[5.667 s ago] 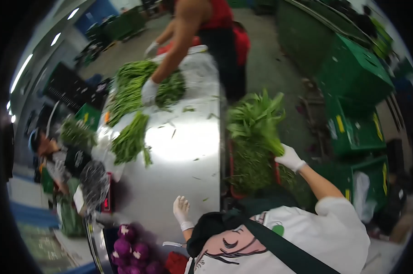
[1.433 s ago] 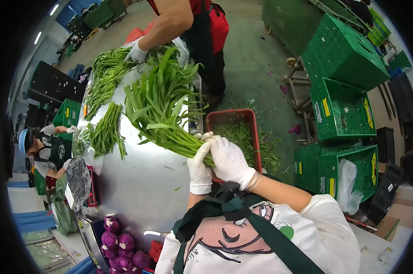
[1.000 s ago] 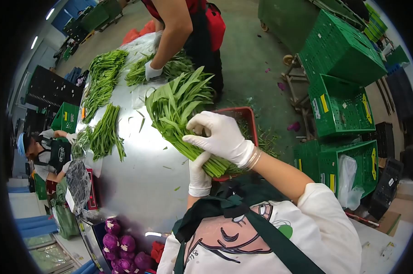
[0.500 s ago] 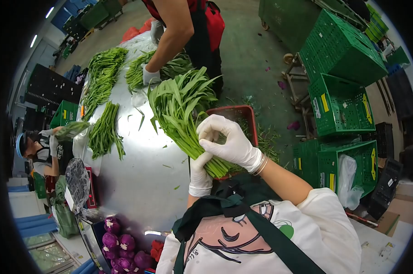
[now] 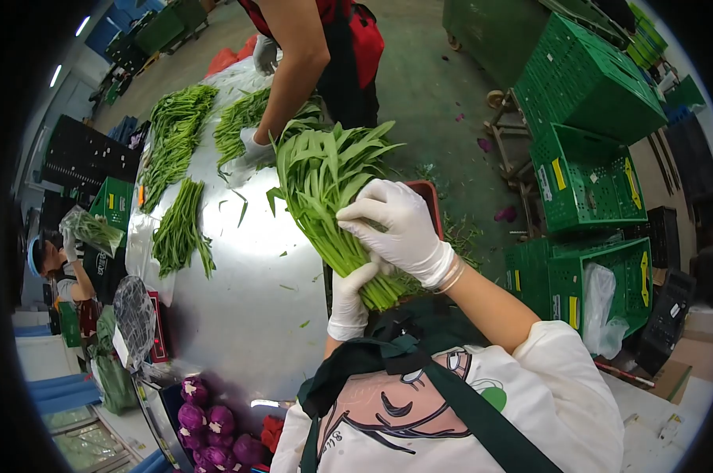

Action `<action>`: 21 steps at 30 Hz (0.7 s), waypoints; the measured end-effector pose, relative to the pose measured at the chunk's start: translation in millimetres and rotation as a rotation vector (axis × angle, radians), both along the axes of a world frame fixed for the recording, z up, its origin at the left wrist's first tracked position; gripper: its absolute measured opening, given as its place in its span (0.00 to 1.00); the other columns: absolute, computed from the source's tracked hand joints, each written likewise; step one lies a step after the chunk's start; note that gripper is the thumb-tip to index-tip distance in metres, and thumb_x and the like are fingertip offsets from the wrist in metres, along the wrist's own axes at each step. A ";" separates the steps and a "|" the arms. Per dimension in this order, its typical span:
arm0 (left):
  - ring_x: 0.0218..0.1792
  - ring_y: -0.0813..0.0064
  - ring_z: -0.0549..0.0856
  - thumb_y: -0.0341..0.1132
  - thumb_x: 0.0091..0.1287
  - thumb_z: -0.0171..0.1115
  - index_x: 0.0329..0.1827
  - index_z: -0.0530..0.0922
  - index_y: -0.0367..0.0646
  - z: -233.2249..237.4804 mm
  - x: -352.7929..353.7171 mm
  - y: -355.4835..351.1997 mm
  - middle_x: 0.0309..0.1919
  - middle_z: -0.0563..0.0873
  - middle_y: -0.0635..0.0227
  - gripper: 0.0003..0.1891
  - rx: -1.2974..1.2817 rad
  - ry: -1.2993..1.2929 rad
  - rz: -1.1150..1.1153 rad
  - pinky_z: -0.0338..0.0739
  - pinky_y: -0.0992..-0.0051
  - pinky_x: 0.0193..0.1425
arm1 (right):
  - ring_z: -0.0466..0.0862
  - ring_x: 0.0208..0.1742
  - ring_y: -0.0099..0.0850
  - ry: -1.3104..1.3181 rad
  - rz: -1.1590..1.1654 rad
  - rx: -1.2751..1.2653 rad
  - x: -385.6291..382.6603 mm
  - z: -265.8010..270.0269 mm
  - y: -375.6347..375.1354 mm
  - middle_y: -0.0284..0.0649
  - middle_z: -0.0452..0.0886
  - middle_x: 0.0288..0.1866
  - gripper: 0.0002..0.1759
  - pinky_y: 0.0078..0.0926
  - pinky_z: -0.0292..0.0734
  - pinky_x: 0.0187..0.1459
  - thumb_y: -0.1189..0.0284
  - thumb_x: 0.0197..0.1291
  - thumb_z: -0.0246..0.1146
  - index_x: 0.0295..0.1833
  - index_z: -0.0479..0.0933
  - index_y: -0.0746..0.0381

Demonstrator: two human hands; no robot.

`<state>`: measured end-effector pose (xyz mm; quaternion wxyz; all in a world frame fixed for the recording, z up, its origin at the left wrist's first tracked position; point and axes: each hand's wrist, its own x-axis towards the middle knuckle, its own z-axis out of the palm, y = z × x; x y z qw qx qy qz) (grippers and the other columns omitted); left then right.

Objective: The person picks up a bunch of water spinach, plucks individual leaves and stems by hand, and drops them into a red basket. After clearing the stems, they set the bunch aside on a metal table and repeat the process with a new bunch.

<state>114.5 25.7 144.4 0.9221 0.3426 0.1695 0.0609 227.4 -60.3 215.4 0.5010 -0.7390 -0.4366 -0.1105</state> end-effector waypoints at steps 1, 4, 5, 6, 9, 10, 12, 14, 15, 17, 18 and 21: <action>0.35 0.70 0.83 0.21 0.54 0.62 0.50 0.71 0.37 1.8 -0.2 0.8 0.35 0.80 0.65 0.19 -0.015 0.005 0.029 0.79 0.72 0.43 | 0.77 0.30 0.30 0.029 0.004 0.017 -0.4 -0.1 -4.5 0.35 0.77 0.29 0.08 0.26 0.72 0.32 0.77 0.44 0.71 0.33 0.83 0.60; 0.35 0.69 0.84 0.21 0.54 0.63 0.50 0.71 0.37 8.2 -1.7 3.8 0.35 0.80 0.65 0.19 -0.040 0.028 0.090 0.80 0.71 0.44 | 0.78 0.30 0.31 0.129 0.000 0.004 -3.4 -0.2 -14.3 0.35 0.77 0.30 0.07 0.26 0.73 0.32 0.74 0.46 0.71 0.34 0.82 0.59; 0.36 0.68 0.84 0.21 0.54 0.63 0.50 0.71 0.37 4.8 -1.8 5.1 0.35 0.80 0.65 0.19 -0.032 0.036 0.091 0.80 0.71 0.44 | 0.78 0.30 0.30 0.193 -0.012 -0.003 -5.9 -1.6 -15.4 0.35 0.77 0.29 0.07 0.25 0.72 0.32 0.75 0.46 0.71 0.34 0.82 0.60; 0.36 0.68 0.84 0.21 0.54 0.63 0.50 0.71 0.37 2.2 -1.9 6.0 0.35 0.80 0.64 0.19 -0.024 0.043 0.089 0.80 0.71 0.44 | 0.77 0.30 0.29 0.257 -0.027 -0.010 -7.5 -1.3 -15.7 0.34 0.77 0.29 0.07 0.25 0.72 0.32 0.76 0.47 0.71 0.33 0.83 0.60; 0.36 0.68 0.84 0.22 0.54 0.63 0.49 0.71 0.37 -0.3 -1.8 4.9 0.35 0.80 0.64 0.19 0.013 0.026 0.047 0.80 0.72 0.44 | 0.78 0.31 0.30 0.177 -0.019 -0.039 -7.0 11.5 -3.3 0.34 0.77 0.30 0.07 0.25 0.72 0.33 0.74 0.47 0.71 0.33 0.83 0.59; 0.36 0.68 0.84 0.22 0.54 0.63 0.49 0.71 0.37 0.0 -1.7 4.9 0.35 0.80 0.64 0.19 0.039 0.029 0.019 0.80 0.72 0.43 | 0.78 0.31 0.30 0.105 -0.004 -0.054 -3.6 9.1 -0.3 0.34 0.77 0.30 0.07 0.26 0.72 0.34 0.73 0.47 0.71 0.33 0.83 0.58; 0.36 0.68 0.84 0.22 0.54 0.63 0.49 0.72 0.37 1.5 -1.0 4.4 0.35 0.80 0.64 0.19 0.088 0.034 -0.033 0.79 0.72 0.43 | 0.78 0.32 0.31 -0.040 0.031 -0.088 4.4 1.7 3.8 0.34 0.77 0.31 0.07 0.27 0.72 0.35 0.71 0.46 0.71 0.34 0.83 0.57; 0.35 0.69 0.83 0.22 0.53 0.64 0.48 0.72 0.37 7.9 -1.3 2.6 0.36 0.80 0.65 0.18 0.070 0.036 -0.007 0.79 0.73 0.42 | 0.79 0.32 0.33 -0.043 0.018 -0.135 5.6 5.2 -1.7 0.34 0.77 0.30 0.08 0.28 0.73 0.36 0.70 0.45 0.71 0.33 0.83 0.56; 0.35 0.70 0.83 0.22 0.53 0.64 0.48 0.72 0.37 8.5 -1.6 2.6 0.35 0.80 0.65 0.18 0.063 0.050 0.003 0.79 0.73 0.42 | 0.79 0.33 0.33 -0.039 0.022 -0.146 5.7 7.8 -6.6 0.34 0.77 0.30 0.07 0.28 0.73 0.36 0.70 0.45 0.71 0.33 0.83 0.56; 0.34 0.71 0.83 0.23 0.53 0.64 0.48 0.72 0.36 9.3 -3.3 3.3 0.36 0.81 0.65 0.18 0.067 0.072 0.020 0.79 0.74 0.42 | 0.79 0.33 0.34 0.003 0.019 -0.186 2.6 6.6 -14.8 0.34 0.77 0.31 0.06 0.31 0.73 0.35 0.68 0.49 0.68 0.31 0.81 0.57; 0.34 0.71 0.83 0.23 0.53 0.64 0.48 0.73 0.36 9.9 -2.8 4.0 0.36 0.81 0.65 0.18 0.079 0.077 0.024 0.78 0.74 0.42 | 0.79 0.32 0.34 0.067 0.032 -0.182 -0.7 4.2 -18.0 0.35 0.77 0.31 0.06 0.30 0.73 0.35 0.68 0.49 0.69 0.31 0.81 0.57; 0.34 0.73 0.83 0.24 0.54 0.65 0.48 0.74 0.36 11.2 0.7 2.0 0.36 0.81 0.66 0.18 0.155 0.093 0.047 0.77 0.75 0.41 | 0.80 0.33 0.34 0.273 0.048 -0.176 -15.5 -2.5 -24.3 0.36 0.77 0.32 0.06 0.29 0.75 0.34 0.70 0.49 0.68 0.33 0.82 0.59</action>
